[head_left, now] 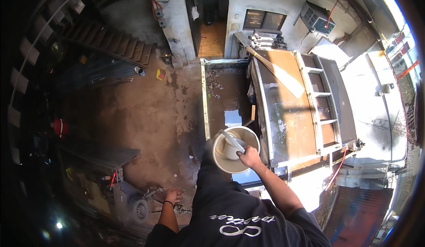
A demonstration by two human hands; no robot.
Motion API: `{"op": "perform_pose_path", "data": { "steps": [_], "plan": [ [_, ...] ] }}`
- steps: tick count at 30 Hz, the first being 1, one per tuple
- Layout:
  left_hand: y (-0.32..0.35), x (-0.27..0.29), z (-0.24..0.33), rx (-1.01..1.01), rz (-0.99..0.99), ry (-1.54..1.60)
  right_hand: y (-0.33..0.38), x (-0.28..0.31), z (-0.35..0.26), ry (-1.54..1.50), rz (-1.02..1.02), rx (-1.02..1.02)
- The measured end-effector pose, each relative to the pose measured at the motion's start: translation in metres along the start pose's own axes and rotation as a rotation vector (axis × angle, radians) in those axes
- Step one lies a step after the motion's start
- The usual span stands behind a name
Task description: The person cleans a large flat surface using a broom and a scraper. They sweep debris and scrape off residue from the surface, moving across different sections.
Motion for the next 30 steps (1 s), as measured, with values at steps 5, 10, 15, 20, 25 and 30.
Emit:
{"op": "perform_pose_path", "data": {
  "steps": [5, 10, 15, 20, 25, 30],
  "plan": [
    [-0.014, 0.007, -0.015, 0.165, -0.108, 0.073, -0.013, 0.019, 0.029, -0.034, 0.038, -0.007],
    [0.037, 0.017, 0.078, -0.064, 0.164, 0.096, -0.026, -0.005, 0.037, -0.065, 0.007, -0.067],
    [0.084, -0.057, 0.211, -0.429, 0.058, 0.182, -0.067, -0.03, -0.025, -0.062, -0.126, 0.026],
    [0.104, -0.189, 0.303, -0.676, -0.295, -0.194, -0.104, -0.082, -0.074, -0.326, -0.169, 0.021],
    [0.061, -0.238, 0.312, -0.487, -0.379, 0.11, -0.143, -0.144, -0.119, -0.223, -0.315, 0.013],
    [0.012, -0.138, 0.329, -0.52, 0.053, 0.343, -0.198, -0.081, -0.151, -0.052, -0.109, 0.205]
  ]
}}
Point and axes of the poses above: each hand's wrist, its own y-axis away from the middle knuckle, its own x-axis out of the back of the hand, z = x × y, the point moved 8 cm from there along -y, towards the middle knuckle, and after that the axes turned 5 degrees about x, right-handed, at the moved point
